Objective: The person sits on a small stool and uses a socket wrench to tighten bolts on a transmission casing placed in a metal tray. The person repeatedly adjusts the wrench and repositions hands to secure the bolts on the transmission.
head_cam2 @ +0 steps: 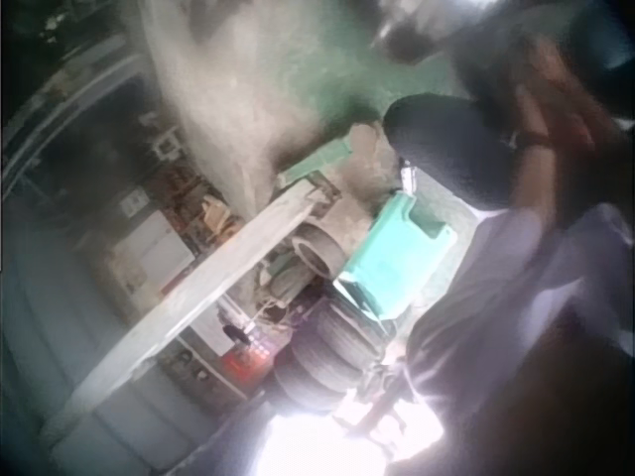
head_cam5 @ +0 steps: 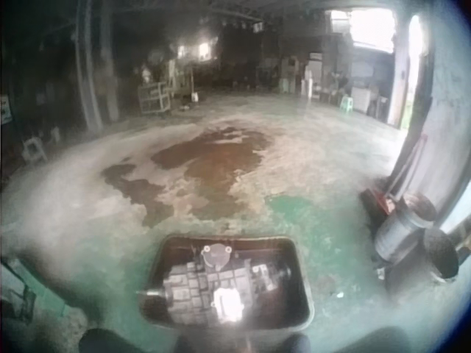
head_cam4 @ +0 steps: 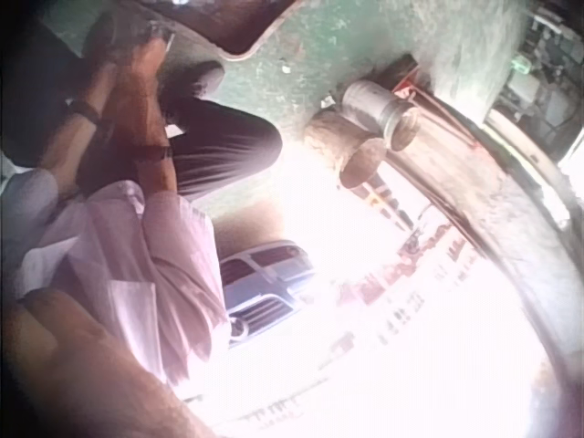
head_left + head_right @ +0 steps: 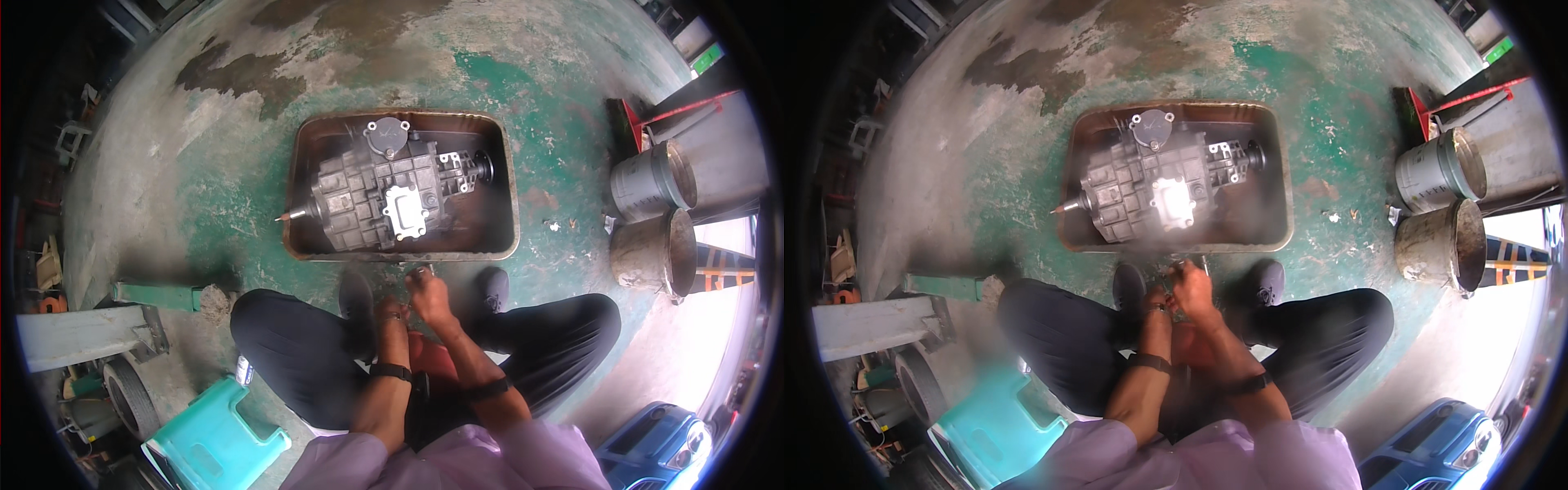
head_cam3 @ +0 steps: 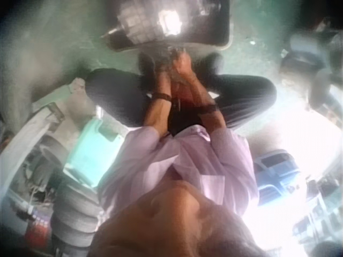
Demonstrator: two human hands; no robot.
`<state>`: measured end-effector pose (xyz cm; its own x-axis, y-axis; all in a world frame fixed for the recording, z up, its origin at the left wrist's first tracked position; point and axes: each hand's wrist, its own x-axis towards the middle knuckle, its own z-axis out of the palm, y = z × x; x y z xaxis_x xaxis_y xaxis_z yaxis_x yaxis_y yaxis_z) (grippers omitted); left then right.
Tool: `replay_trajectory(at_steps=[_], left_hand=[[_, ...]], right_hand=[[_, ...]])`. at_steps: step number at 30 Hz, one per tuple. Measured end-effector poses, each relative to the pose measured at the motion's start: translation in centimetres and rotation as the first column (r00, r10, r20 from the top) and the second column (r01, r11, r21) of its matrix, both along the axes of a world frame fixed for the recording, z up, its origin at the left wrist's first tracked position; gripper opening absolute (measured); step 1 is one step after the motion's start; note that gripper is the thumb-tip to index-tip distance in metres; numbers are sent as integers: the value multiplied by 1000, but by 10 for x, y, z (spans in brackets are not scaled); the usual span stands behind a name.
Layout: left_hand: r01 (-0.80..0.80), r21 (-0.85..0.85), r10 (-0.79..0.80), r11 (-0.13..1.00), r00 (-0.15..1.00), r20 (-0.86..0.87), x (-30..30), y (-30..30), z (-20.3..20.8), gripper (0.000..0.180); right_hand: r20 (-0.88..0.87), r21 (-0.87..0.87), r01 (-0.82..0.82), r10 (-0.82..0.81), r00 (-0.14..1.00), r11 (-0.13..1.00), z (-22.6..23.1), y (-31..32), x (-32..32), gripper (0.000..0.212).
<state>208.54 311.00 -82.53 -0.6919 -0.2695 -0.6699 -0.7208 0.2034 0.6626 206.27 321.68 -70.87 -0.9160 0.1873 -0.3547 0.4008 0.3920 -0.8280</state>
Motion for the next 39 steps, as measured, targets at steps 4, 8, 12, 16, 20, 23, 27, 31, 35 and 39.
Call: replay_trajectory(at_steps=[4, 8, 12, 16, 20, 23, 27, 31, 35, 39], left_hand=[[315, -442, -323, 840, 944, 57, -32, 6, -2, 21], [14, -343, -139, 939, 929, -343, -65, 28, 22, 24], [227, -673, -527, 704, 802, -280, -102, 40, 43, 36], [352, -730, -633, 586, 762, -140, -124, 37, 59, 38], [466, -756, -708, 461, 706, 4, -131, 38, 72, 32], [508, -761, -719, 404, 690, 78, -133, 41, 76, 30], [501, -811, -757, 300, 643, 117, -131, 45, 79, 28], [541, -798, -784, 265, 602, 148, -131, 44, 84, 27], [546, -776, -765, 315, 630, 133, -134, 38, 74, 31], [504, -763, -732, 404, 678, 60, -137, 32, 44, 38]], right_hand=[[-156, 182, -2, 31, 987, 983, 62, 33, -3, 17], [-171, -161, 129, -157, 973, 978, 135, 54, 24, 16], [-143, -82, 158, -168, 975, 984, 163, 58, 51, 16], [-52, -107, 177, -183, 982, 978, 167, 68, 63, 17], [-40, -159, -58, 52, 998, 986, 185, 91, 68, 28], [-68, -103, -287, 282, 957, 952, 206, 118, 68, 27], [-231, -61, -405, 382, 895, 912, 218, 147, 49, 23], [-204, -6, -429, 419, 885, 903, 228, 169, 36, 23], [-153, -225, -224, 193, 969, 948, 222, 181, 22, 19], [-362, -59, -158, 126, 923, 986, 210, 179, 13, 17]])
